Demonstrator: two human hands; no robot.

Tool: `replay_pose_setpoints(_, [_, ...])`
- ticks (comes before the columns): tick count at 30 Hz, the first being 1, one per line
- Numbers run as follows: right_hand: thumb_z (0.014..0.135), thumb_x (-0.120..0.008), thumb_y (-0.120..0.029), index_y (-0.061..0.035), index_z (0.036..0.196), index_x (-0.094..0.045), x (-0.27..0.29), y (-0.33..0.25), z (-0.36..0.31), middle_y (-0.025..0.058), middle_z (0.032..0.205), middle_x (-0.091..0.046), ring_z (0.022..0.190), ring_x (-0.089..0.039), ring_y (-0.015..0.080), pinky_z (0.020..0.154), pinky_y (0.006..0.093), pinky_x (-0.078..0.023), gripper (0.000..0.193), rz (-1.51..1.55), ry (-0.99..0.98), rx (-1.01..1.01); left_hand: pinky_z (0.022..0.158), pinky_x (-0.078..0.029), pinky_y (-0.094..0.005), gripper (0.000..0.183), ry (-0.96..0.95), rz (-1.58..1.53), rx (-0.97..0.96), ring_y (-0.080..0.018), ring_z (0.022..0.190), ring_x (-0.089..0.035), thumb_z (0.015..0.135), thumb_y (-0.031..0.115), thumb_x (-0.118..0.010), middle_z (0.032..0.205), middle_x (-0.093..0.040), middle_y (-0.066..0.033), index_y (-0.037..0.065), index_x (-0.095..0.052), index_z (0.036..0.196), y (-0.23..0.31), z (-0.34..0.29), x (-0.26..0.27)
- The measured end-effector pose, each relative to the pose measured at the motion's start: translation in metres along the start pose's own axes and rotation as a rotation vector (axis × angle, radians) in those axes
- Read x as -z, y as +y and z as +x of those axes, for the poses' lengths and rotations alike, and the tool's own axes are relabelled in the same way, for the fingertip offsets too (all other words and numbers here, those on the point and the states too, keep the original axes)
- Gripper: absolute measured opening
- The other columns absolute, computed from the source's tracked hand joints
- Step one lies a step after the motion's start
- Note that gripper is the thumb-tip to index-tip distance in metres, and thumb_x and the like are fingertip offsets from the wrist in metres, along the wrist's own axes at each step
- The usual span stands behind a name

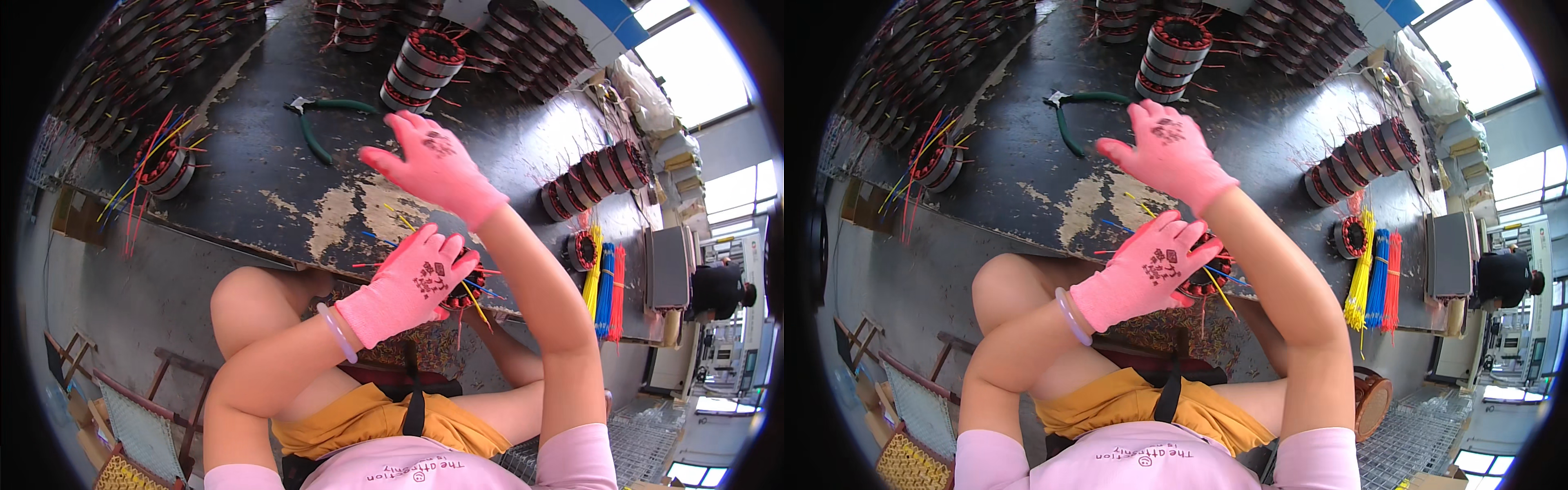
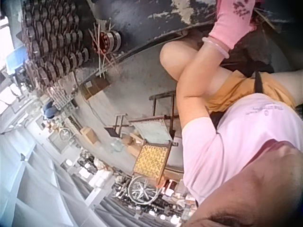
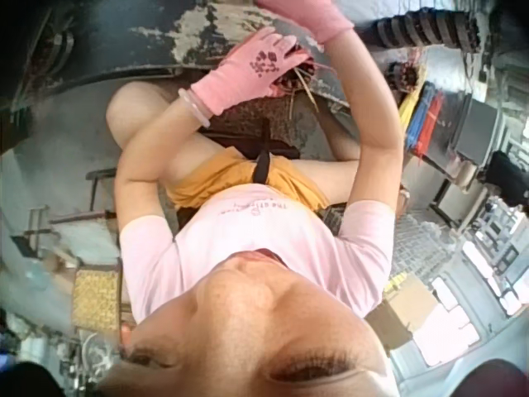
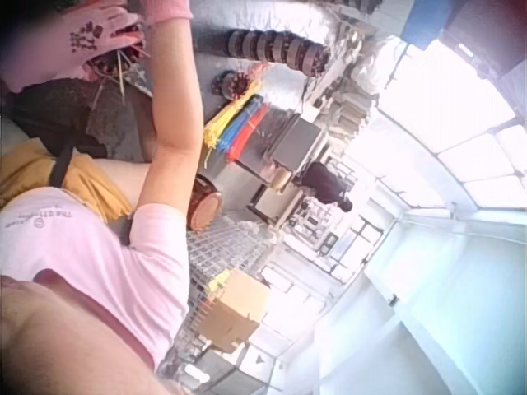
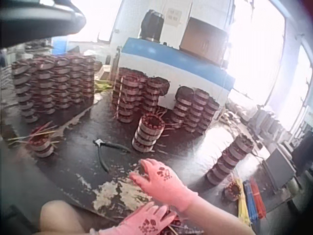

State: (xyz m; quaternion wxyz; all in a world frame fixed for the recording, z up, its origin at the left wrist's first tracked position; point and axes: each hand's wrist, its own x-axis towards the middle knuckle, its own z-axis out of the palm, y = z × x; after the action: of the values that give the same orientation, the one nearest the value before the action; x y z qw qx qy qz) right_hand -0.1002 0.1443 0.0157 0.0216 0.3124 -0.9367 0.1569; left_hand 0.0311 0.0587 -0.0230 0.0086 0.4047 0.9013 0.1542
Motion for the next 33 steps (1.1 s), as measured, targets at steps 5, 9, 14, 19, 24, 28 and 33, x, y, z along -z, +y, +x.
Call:
replay_pose_setpoints(5, [0.078,-0.066,-0.077,0.0055,0.135,-0.056,-0.056,-0.031,0.093,0.0227,0.137,-0.056,0.128,-0.057,0.0371,0.108,0.0441,-0.046,0.101,-0.348,-0.158,-0.128,0.12,-0.027,-0.0521,0.088,0.224,0.093,-0.039,-0.038,0.137,-0.044,0.075,0.057,-0.08,0.143,-0.052,-0.0178,0.001,-0.056,0.139,-0.003,0.001,-0.021])
replay_pose_setpoints(9, [0.069,-0.074,-0.077,0.0038,0.134,-0.058,-0.046,-0.033,0.108,0.0217,0.139,-0.055,0.124,-0.061,0.0333,0.102,0.0428,-0.051,0.105,-0.267,-0.374,-0.195,0.118,-0.032,-0.0521,0.079,0.252,-0.108,-0.058,-0.0376,0.135,-0.047,0.076,0.05,-0.081,0.141,-0.054,-0.0165,0.009,-0.056,0.138,-0.002,-0.001,-0.02])
replay_pose_setpoints(14, [0.083,-0.071,-0.063,-0.002,0.097,-0.073,-0.014,-0.003,0.071,0.0069,0.082,-0.069,0.084,-0.068,0.0191,0.08,0.0341,-0.053,0.063,0.545,-0.344,-0.402,0.117,-0.033,-0.0498,0.078,0.092,-0.139,0.038,-0.0361,0.131,-0.049,0.075,0.049,-0.081,0.136,-0.053,-0.0174,0.008,-0.054,0.135,-0.007,0.008,-0.01])
replay_pose_setpoints(19, [0.104,-0.054,-0.046,0.002,0.136,-0.055,0.048,0.054,-0.084,0.0145,0.119,-0.068,0.105,-0.07,0.0282,0.099,0.0458,-0.056,0.057,1.83,-0.303,-0.404,0.121,-0.03,-0.0488,0.085,0.174,-0.086,0.083,-0.0337,0.133,-0.048,0.074,0.047,-0.083,0.137,-0.052,-0.0166,0.008,-0.05,0.141,-0.015,0.013,0.0])
replay_pose_setpoints(24, [0.1,-0.06,-0.029,-0.0002,0.148,-0.044,0.062,0.063,-0.224,0.016,0.12,-0.066,0.105,-0.069,0.0282,0.095,0.0452,-0.055,0.058,1.729,-0.114,-0.662,0.125,-0.026,-0.0491,0.09,0.148,-0.094,0.104,-0.0376,0.139,-0.046,0.07,0.032,-0.087,0.149,-0.049,-0.019,0.008,-0.049,0.148,-0.03,0.014,0.009])
replay_pose_setpoints(28, [0.104,-0.057,-0.036,-0.0017,0.139,-0.05,0.041,0.077,-0.276,0.0098,0.105,-0.069,0.086,-0.071,0.0214,0.081,0.0371,-0.058,0.05,1.749,-0.213,-0.888,0.124,-0.027,-0.0497,0.091,0.111,-0.151,0.08,-0.0387,0.142,-0.042,0.064,0.021,-0.089,0.151,-0.049,-0.0166,0.012,-0.052,0.147,-0.033,0.021,0.017])
replay_pose_setpoints(33, [0.107,-0.052,-0.046,-0.001,0.14,-0.049,0.035,0.062,-0.277,0.011,0.108,-0.068,0.092,-0.072,0.0222,0.084,0.0364,-0.059,0.057,1.744,-0.341,-0.857,0.124,-0.029,-0.0501,0.091,0.064,-0.162,0.089,-0.0398,0.141,-0.042,0.062,0.02,-0.09,0.15,-0.05,-0.0142,0.011,-0.053,0.145,-0.033,0.026,0.021])
